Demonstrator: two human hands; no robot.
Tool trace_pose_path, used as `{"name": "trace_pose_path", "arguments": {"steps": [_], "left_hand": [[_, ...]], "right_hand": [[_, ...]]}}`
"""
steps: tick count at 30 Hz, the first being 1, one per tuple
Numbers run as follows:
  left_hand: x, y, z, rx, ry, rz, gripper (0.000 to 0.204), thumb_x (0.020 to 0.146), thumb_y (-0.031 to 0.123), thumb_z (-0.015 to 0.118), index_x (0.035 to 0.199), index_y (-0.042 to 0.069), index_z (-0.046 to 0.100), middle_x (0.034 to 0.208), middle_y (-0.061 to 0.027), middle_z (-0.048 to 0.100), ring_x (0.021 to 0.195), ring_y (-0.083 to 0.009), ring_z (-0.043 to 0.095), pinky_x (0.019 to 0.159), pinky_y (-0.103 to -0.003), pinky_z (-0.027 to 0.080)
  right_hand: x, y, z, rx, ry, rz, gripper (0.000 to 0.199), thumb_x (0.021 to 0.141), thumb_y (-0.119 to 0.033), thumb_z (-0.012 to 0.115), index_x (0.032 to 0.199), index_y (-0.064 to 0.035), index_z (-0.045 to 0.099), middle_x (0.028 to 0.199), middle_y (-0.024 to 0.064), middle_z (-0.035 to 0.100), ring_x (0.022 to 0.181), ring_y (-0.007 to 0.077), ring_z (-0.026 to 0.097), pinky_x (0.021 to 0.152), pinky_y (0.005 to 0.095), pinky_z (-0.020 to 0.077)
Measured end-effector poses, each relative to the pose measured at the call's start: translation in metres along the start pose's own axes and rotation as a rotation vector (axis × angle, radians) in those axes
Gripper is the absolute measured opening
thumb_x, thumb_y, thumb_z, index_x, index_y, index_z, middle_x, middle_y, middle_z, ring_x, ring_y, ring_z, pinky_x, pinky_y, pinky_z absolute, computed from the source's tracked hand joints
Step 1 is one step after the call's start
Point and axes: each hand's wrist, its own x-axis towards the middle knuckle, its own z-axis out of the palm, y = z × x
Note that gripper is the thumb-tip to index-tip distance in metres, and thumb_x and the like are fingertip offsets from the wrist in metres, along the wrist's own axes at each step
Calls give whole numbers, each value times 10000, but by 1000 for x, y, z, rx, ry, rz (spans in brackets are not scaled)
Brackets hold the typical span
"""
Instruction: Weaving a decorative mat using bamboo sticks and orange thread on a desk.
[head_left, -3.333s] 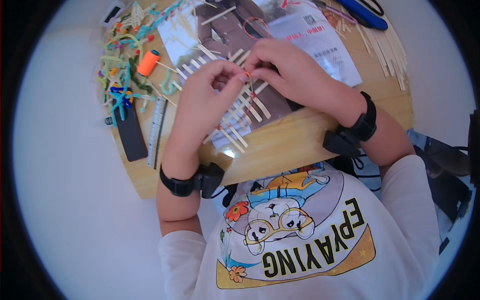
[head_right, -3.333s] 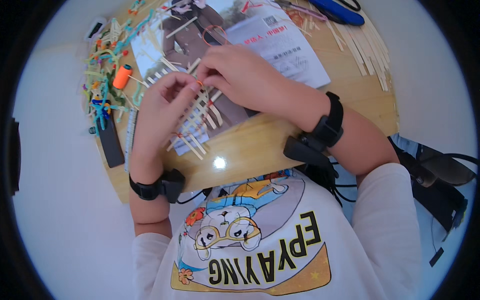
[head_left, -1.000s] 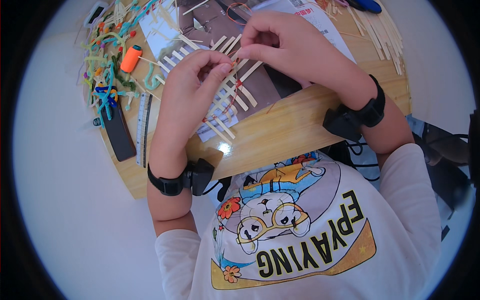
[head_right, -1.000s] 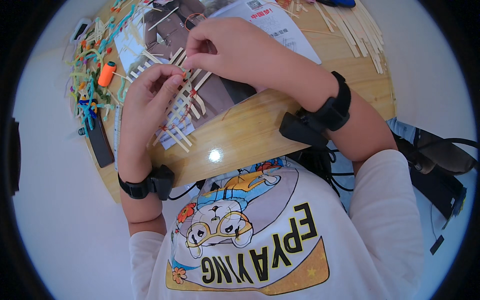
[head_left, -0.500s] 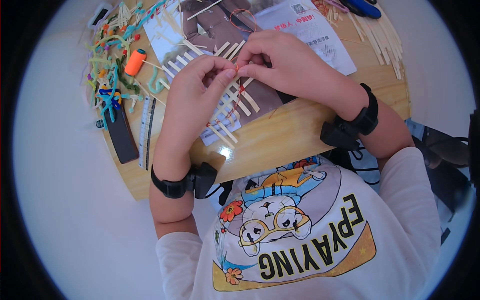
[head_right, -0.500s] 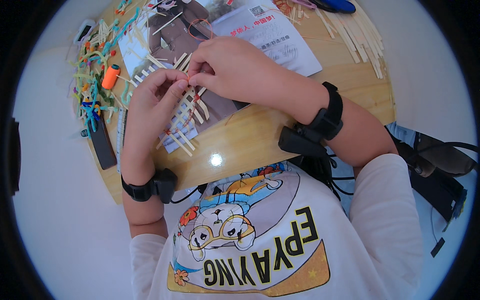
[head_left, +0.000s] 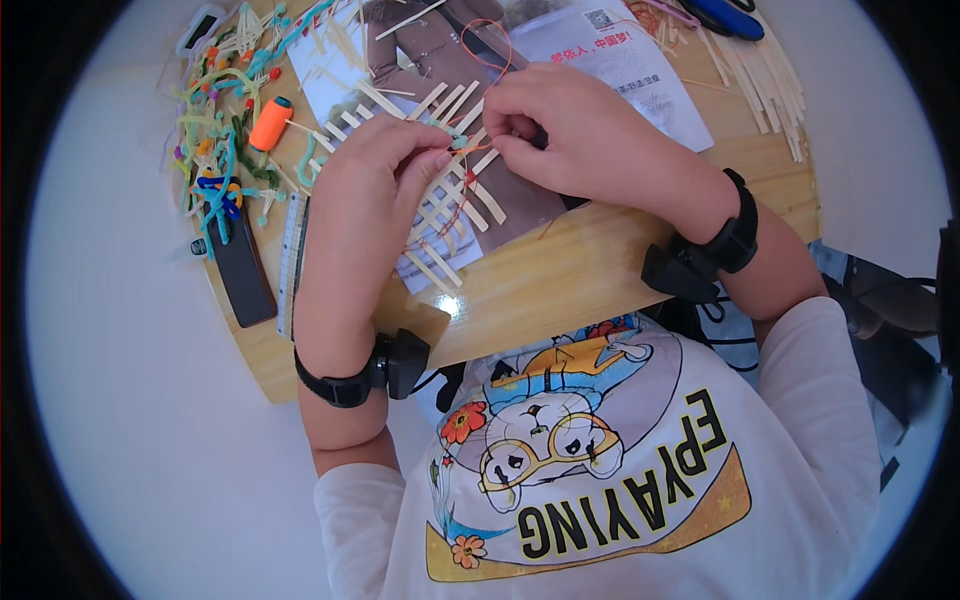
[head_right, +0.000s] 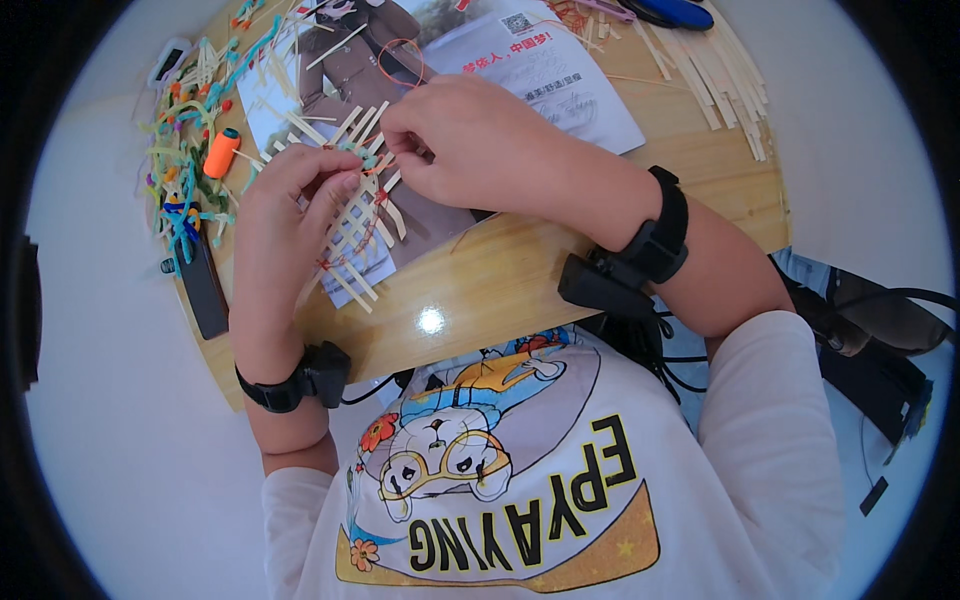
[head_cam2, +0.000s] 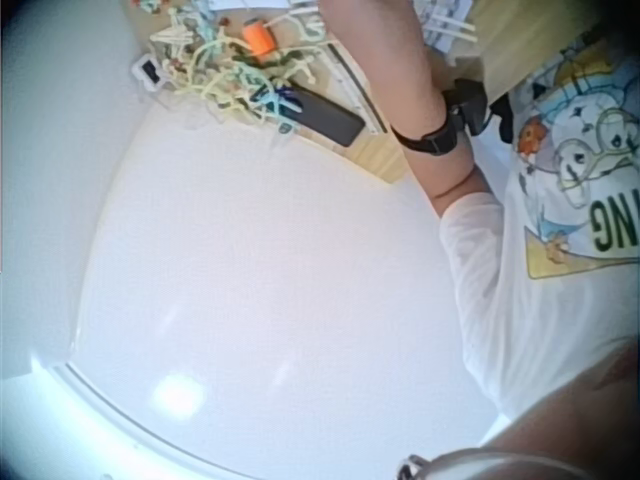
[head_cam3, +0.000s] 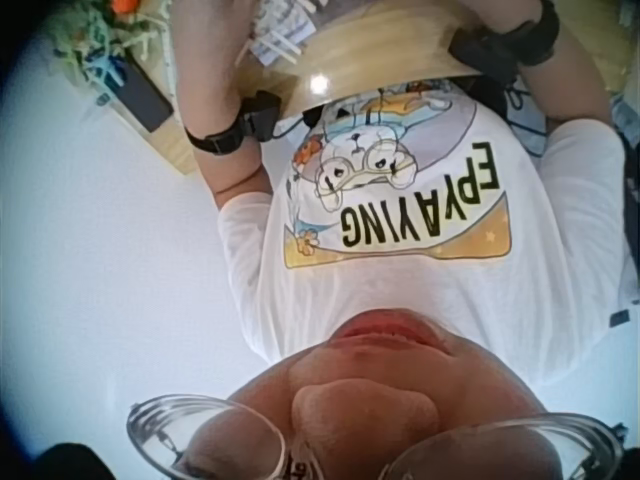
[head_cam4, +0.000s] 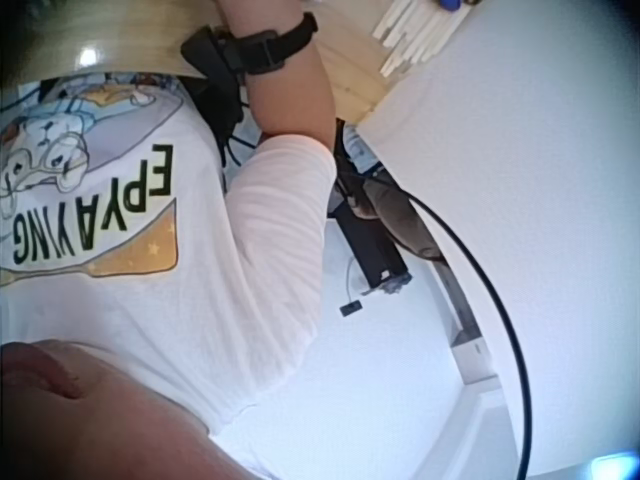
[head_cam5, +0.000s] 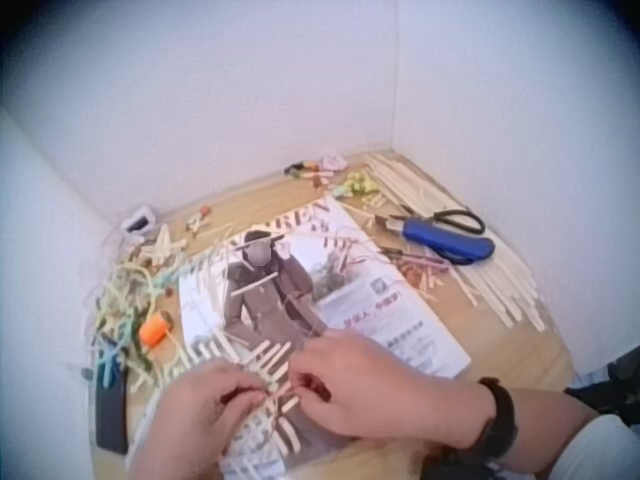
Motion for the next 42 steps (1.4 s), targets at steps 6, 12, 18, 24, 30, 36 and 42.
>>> {"name": "trace_pose_path", "arguments": {"steps": [6,12,18,24,30,36,42], "left_hand": [[0,-4,0,33,95,-31,99,821,61,657,891,-6,639,813,-111,611,710,-231,596,658,-322,486],[-2,-3,1,-1,85,-92,110,801,76,642,865,-6,609,790,-106,595,689,-216,578,664,-321,487],[-3,-5,2,72,65,-121,110,809,81,633,872,-3,602,818,-128,612,719,-252,602,674,-343,494],[-1,-15,1,149,51,-111,138,847,102,630,940,2,610,759,-61,575,668,-124,528,642,-273,463],[-2,-13,-2,181,70,-77,113,824,75,637,910,7,608,784,-120,599,682,-206,584,653,-316,480],[-2,-13,6,79,38,-28,96,790,49,637,865,1,602,798,-142,593,718,-276,601,662,-348,487],[-2,-15,2,74,27,-1,83,785,48,637,832,-2,590,784,-134,577,710,-284,582,653,-356,479]], "right_hand": [[-1,-1,1,-22,-1,10,71,781,-104,604,798,-55,556,705,76,520,708,249,518,647,373,426],[-3,0,3,-21,16,-28,74,766,-92,598,778,-52,537,697,76,499,711,255,502,642,377,418],[-4,3,4,-42,2,-34,78,742,-72,577,755,-43,506,690,79,482,703,260,477,631,381,401],[1,5,2,-66,-11,-29,81,728,-62,570,738,-39,493,690,88,481,703,268,465,630,384,396],[2,1,-2,-11,-14,14,100,711,-83,584,695,-36,498,683,110,513,712,313,494,642,417,404],[-4,-1,-6,33,-8,49,107,697,-81,600,672,-50,501,675,105,531,695,322,498,651,414,400],[1,-7,-7,38,-8,47,88,693,-60,605,687,-49,517,687,101,538,724,311,510,681,407,407]]}}
